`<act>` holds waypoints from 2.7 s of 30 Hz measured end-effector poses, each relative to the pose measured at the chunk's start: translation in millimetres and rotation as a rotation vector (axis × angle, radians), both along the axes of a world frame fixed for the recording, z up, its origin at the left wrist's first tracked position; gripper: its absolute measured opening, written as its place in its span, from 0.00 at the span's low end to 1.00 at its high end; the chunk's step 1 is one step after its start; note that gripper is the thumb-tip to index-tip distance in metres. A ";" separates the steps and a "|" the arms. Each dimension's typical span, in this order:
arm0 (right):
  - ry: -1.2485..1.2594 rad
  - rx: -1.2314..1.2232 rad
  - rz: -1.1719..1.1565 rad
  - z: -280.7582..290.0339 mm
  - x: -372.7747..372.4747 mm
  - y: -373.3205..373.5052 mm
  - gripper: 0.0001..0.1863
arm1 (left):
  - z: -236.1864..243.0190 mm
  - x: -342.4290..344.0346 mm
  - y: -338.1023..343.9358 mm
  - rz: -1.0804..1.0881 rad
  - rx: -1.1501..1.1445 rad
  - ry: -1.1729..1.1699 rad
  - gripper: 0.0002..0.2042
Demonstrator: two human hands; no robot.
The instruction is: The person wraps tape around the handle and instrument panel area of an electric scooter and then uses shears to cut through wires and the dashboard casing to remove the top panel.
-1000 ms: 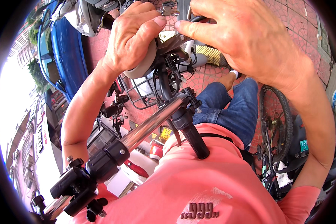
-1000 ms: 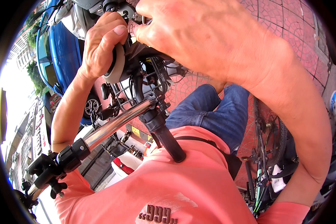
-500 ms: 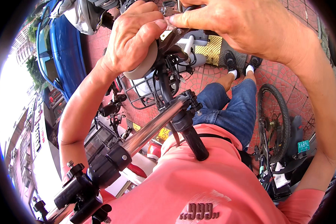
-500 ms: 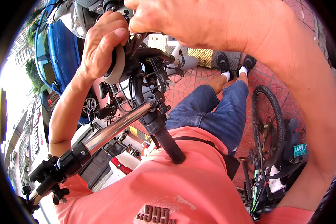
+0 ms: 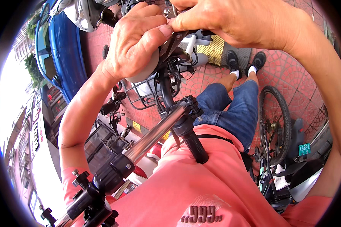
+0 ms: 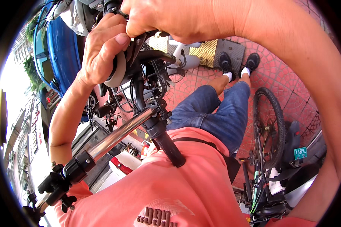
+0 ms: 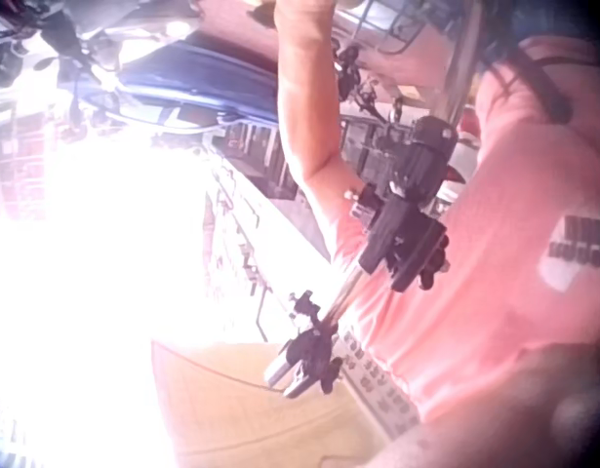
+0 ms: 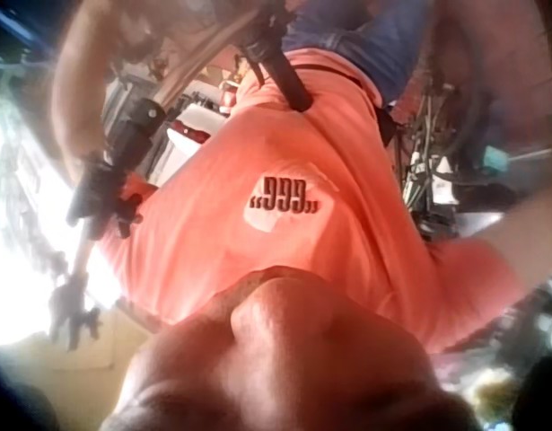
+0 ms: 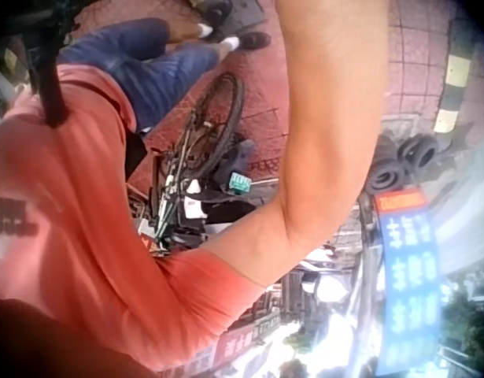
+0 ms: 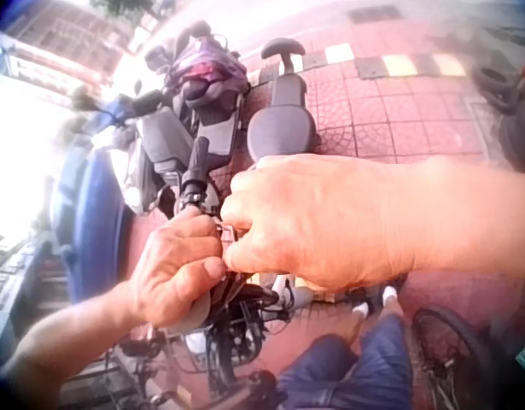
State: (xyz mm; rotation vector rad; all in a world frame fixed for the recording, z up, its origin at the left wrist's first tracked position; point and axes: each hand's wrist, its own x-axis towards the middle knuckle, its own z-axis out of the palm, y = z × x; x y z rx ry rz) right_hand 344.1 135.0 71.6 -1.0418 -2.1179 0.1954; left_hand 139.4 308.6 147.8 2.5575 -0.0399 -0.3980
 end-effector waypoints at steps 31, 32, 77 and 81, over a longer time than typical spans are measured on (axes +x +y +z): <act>0.078 -0.111 -0.392 21.6 -31.4 -55.3 0.17 | 0.1 -2.0 -9.2 0.099 -0.014 -0.049 0.23; 0.079 -0.105 -0.396 21.5 -32.8 -55.0 0.17 | 0.3 -1.9 -8.6 0.100 -0.006 -0.052 0.23; 0.017 -0.029 -0.747 -10.5 -89.3 -21.8 0.15 | -8.9 -14.9 -2.8 0.069 -0.054 -0.269 0.17; 0.123 -0.243 -0.605 15.3 -76.5 -48.5 0.28 | -9.8 -15.3 -1.1 0.066 -0.051 -0.272 0.18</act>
